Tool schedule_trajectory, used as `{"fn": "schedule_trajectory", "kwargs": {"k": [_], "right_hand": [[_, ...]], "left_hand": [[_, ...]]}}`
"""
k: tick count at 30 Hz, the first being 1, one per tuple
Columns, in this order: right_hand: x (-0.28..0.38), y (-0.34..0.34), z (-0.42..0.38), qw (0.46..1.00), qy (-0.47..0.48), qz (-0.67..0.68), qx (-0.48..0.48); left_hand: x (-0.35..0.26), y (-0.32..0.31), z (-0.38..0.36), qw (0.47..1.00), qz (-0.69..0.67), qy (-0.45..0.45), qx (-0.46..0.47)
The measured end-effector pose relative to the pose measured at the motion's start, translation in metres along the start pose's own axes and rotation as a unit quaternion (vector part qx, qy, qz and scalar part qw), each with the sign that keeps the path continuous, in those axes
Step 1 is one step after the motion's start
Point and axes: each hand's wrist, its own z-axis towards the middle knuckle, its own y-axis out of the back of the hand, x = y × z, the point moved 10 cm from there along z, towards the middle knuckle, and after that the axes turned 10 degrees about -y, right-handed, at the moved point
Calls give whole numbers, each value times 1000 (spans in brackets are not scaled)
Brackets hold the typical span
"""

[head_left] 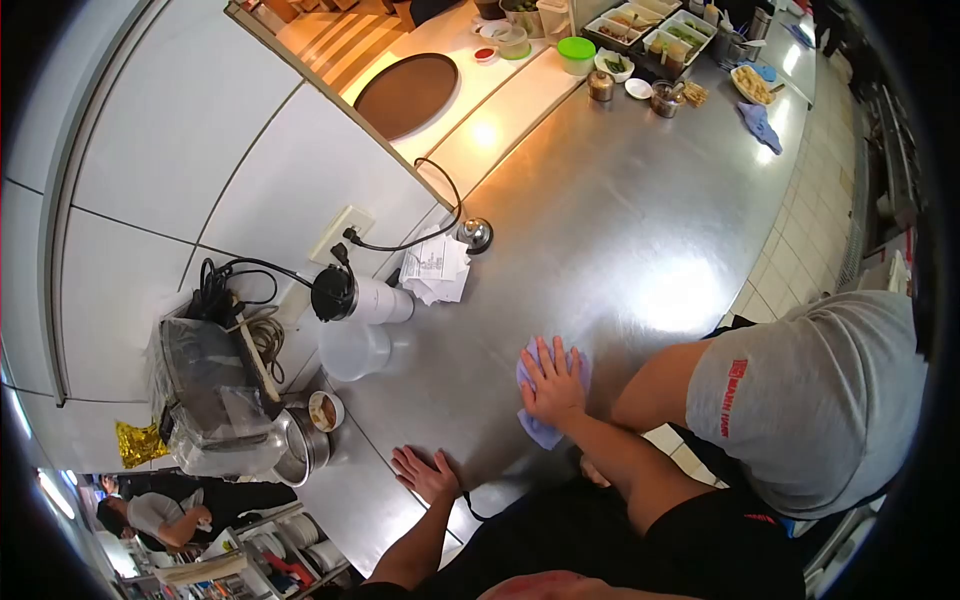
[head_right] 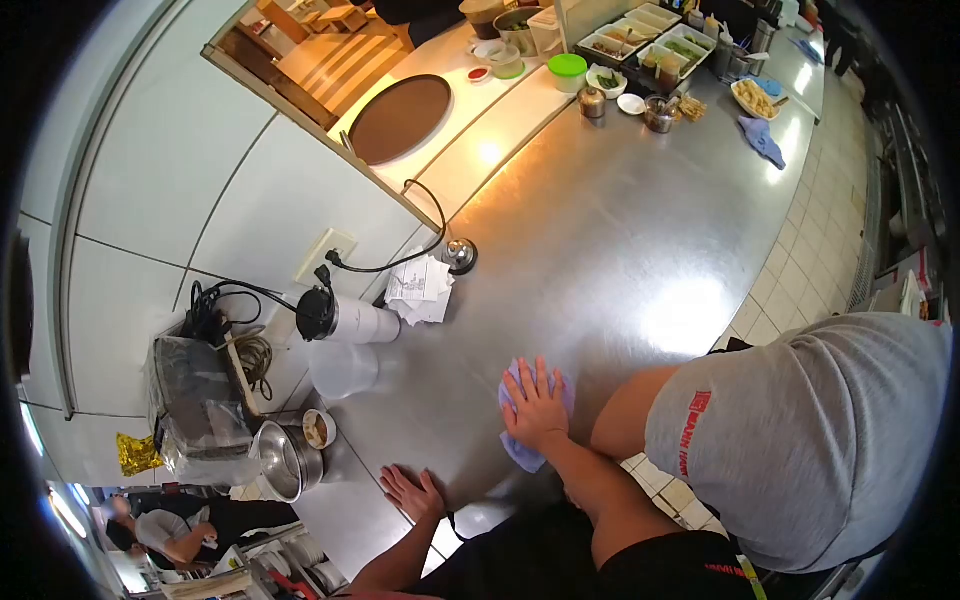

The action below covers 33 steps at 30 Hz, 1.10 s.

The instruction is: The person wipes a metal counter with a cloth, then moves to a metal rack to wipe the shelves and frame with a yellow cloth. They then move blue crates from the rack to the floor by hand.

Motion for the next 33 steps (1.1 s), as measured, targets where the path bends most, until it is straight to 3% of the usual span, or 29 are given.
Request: {"fn": "schedule_trajectory", "kwargs": {"k": [13, 33], "right_hand": [[20, 4, 3, 997, 35, 17, -63], [26, -2, -3, 999, 25, -16, -42]], "left_hand": [[1, 10, -3, 999, -31, 18, -4], [5, 16, -12, 999, -48, 16, -15]]}}
